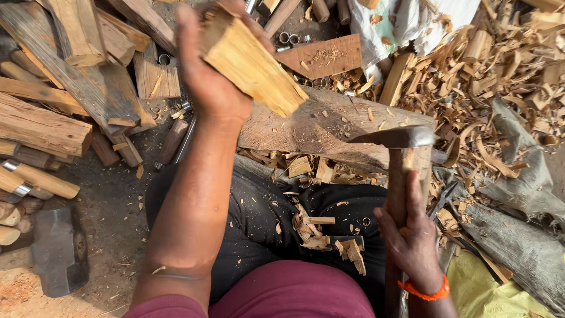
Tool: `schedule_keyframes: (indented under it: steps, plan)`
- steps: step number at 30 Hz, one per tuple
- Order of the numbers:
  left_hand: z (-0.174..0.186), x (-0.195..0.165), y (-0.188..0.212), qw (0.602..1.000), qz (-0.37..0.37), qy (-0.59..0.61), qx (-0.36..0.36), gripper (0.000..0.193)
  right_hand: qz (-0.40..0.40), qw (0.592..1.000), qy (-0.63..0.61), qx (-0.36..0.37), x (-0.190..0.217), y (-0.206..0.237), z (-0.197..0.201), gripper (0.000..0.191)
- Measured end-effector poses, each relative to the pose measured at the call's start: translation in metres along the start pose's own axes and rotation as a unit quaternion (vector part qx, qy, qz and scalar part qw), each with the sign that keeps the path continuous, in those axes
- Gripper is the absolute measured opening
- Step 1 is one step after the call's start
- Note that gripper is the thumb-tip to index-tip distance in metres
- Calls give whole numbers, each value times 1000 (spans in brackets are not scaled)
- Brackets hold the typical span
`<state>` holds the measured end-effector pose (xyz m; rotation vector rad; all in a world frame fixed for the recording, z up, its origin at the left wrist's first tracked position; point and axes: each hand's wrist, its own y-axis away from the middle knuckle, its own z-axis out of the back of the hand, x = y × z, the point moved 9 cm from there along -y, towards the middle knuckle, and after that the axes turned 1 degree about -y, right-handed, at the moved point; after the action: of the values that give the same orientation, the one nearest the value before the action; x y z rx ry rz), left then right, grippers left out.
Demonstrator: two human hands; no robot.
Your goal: The person sits on the ground and uses a hammer and chisel to carve a small block of wood held against a larger wooden stump. They repeatedly strike the chisel to remove wood shavings and shape the block, occasionally pausing to adjust the wood or inspect the carved surface.
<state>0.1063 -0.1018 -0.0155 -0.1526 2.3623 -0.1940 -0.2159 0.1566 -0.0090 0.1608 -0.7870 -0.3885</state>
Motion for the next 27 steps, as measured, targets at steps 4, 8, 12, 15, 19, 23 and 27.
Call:
schedule_keyframes:
  steps: [4, 8, 12, 15, 19, 23, 27]
  plan:
    - [19, -49, -8, 996, -85, 9, -21, 68, 129, 991, 19, -24, -6, 9, -1, 100]
    - [15, -49, -2, 997, -70, 16, -24, 73, 142, 988, -43, -53, -21, 16, -6, 100]
    - [-1, -14, 6, 998, -55, 4, 20, 70, 102, 982, -102, -122, -52, 26, -11, 103]
    - [-15, 20, 11, 999, -12, 4, 49, 61, 125, 973, -160, -112, -63, 34, -18, 98]
    - [-43, 62, 10, 990, 72, 0, 122, 53, 102, 974, -160, -122, -65, 32, -14, 99]
    - [-43, 92, 0, 959, 227, -97, 140, 53, 105, 988, -85, -79, -38, 17, -11, 100]
    - [-41, 83, 2, 956, 269, -29, 115, 67, 146, 988, -16, -55, -6, 4, -3, 97]
